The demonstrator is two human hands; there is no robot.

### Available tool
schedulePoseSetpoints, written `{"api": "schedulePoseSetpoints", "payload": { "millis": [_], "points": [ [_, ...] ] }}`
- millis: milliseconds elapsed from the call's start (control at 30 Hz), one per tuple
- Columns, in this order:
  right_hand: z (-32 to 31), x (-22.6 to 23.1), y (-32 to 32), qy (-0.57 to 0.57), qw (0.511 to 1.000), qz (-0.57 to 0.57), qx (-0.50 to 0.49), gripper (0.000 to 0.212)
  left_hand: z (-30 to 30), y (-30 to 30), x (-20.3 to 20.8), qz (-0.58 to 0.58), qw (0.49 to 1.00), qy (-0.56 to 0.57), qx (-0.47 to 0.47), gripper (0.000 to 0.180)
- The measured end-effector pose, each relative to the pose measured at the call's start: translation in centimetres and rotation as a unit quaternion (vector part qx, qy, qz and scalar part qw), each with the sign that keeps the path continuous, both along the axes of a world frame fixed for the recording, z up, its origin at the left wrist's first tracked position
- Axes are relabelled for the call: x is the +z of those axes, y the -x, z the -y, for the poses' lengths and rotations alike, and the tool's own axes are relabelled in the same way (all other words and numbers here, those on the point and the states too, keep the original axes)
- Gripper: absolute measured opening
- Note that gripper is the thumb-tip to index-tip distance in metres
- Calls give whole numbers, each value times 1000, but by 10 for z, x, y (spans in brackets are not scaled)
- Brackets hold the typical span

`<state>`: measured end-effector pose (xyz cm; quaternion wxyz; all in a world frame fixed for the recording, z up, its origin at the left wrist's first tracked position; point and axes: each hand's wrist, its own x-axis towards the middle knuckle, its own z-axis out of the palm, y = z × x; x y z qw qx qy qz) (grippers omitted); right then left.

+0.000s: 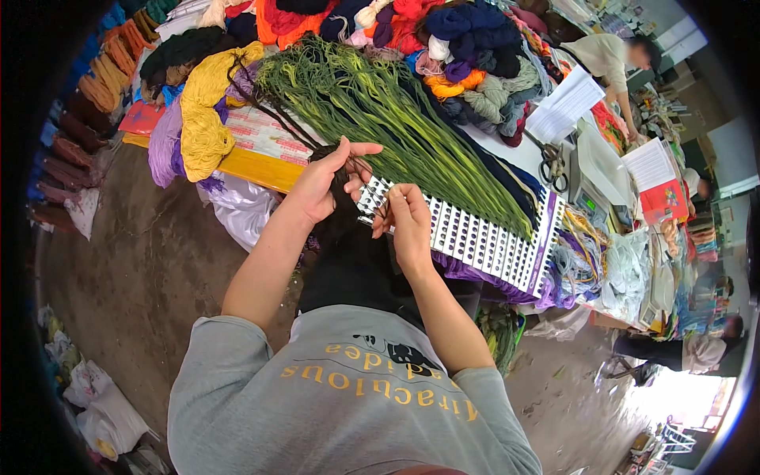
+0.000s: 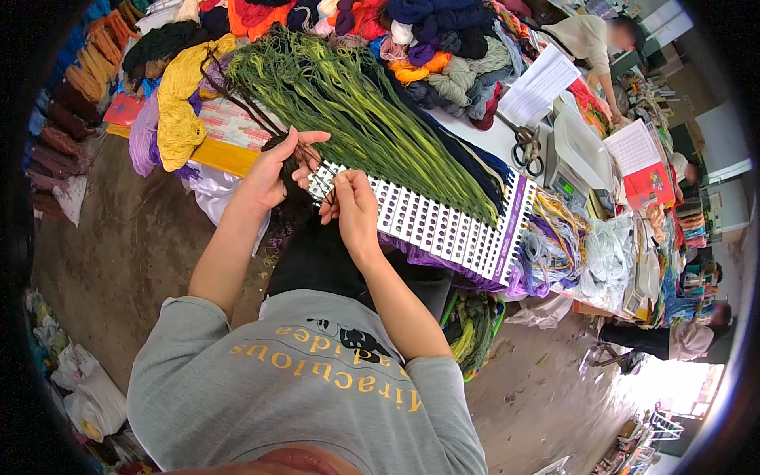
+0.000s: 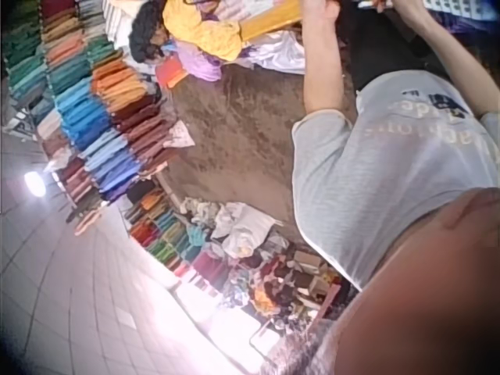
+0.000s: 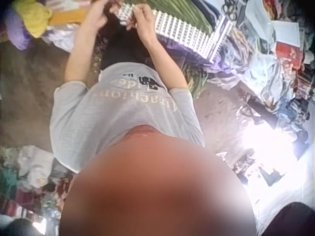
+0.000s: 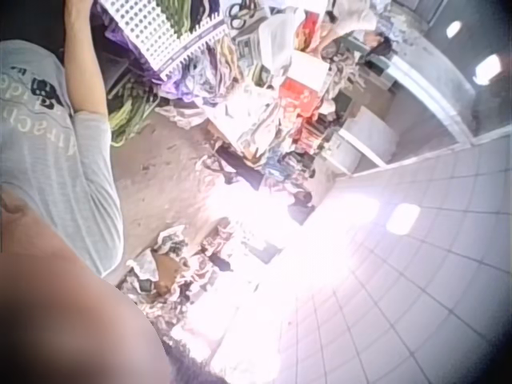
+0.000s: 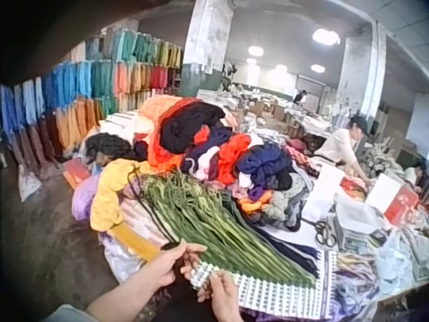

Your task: Threading individual yarn strands through a perforated sample card for categorization and display.

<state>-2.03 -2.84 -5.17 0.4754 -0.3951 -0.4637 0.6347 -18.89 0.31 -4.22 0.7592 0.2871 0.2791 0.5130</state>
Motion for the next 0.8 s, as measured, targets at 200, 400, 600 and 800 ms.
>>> {"api": "schedulePoseSetpoints", "payload": {
  "millis": [200,400,600,800],
  "points": [
    [1,2,-2,35,999,-3,21,22,-1,0,2,1,1000,20,-2,48],
    [1,4,0,39,999,7,27,23,-1,0,1,-15,1000,11,3,48],
    [0,-1,-1,15,999,17,32,22,1,-1,3,-12,1000,7,-10,49],
    [2,-1,0,6,1000,0,20,21,3,-3,5,13,1000,22,-2,47]
  ]
}}
